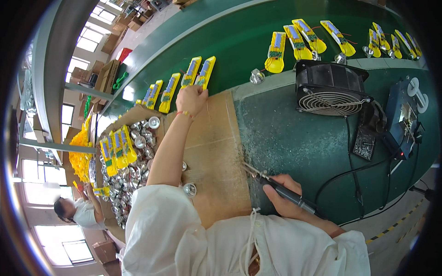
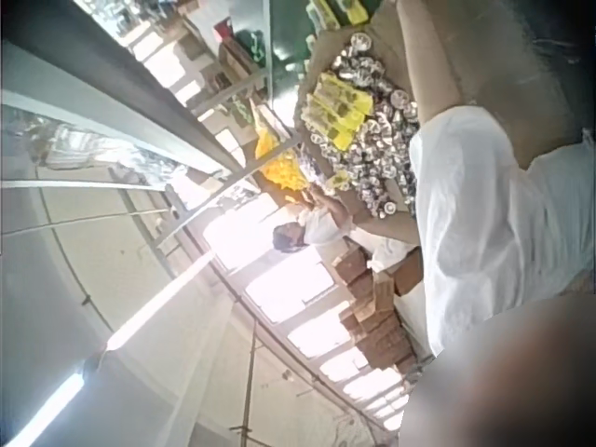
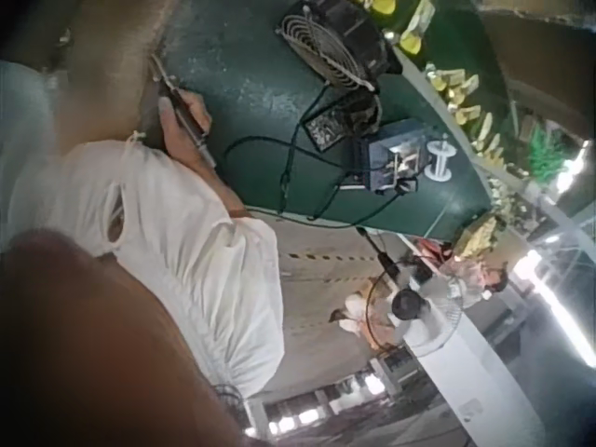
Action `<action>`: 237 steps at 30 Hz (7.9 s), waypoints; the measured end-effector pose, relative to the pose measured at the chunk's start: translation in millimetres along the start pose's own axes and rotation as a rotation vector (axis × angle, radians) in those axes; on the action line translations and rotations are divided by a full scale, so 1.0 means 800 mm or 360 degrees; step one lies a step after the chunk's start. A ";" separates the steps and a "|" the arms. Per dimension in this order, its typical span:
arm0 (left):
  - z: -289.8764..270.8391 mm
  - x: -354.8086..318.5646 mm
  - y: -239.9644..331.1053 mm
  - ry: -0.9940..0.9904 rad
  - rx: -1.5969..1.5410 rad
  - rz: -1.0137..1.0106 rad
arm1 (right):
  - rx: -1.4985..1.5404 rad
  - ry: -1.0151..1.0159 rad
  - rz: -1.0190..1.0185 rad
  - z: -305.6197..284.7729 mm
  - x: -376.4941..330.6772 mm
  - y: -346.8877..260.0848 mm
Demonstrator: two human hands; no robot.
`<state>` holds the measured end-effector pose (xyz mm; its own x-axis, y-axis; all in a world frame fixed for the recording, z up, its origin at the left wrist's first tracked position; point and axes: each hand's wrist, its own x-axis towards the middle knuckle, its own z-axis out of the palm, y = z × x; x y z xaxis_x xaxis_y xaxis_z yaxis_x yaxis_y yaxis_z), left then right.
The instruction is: Soldering electrical wires onto circuit boards for lighting components on a factory assembly line.
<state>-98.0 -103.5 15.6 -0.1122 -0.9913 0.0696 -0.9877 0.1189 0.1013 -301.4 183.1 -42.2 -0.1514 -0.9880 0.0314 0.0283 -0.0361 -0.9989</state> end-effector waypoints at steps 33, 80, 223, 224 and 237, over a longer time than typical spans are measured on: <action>-0.018 -0.349 -0.018 -0.0290 -0.1674 -0.0443 | -0.0287 -0.0208 -0.0270 0.013 -0.036 -0.052; -0.029 -0.333 -0.002 -0.0320 -0.1750 -0.0632 | -0.0043 -0.0109 0.0033 0.022 -0.033 -0.056; 0.004 -0.325 0.001 0.0240 -0.1352 -0.0325 | -0.0026 -0.0081 -0.0021 0.033 -0.013 -0.051; 0.006 -0.326 0.001 0.0242 -0.1350 -0.0322 | -0.0020 -0.0086 0.0002 0.032 -0.015 -0.049; -0.003 -0.327 0.002 0.0006 -0.1397 -0.0312 | -0.0028 -0.0079 -0.0048 0.042 -0.013 -0.045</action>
<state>-69.5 156.4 0.2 0.0516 -0.9983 -0.0258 -0.5502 -0.0500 0.8335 -268.0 190.0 -5.3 -0.1025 -0.9927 0.0629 0.0071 -0.0640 -0.9979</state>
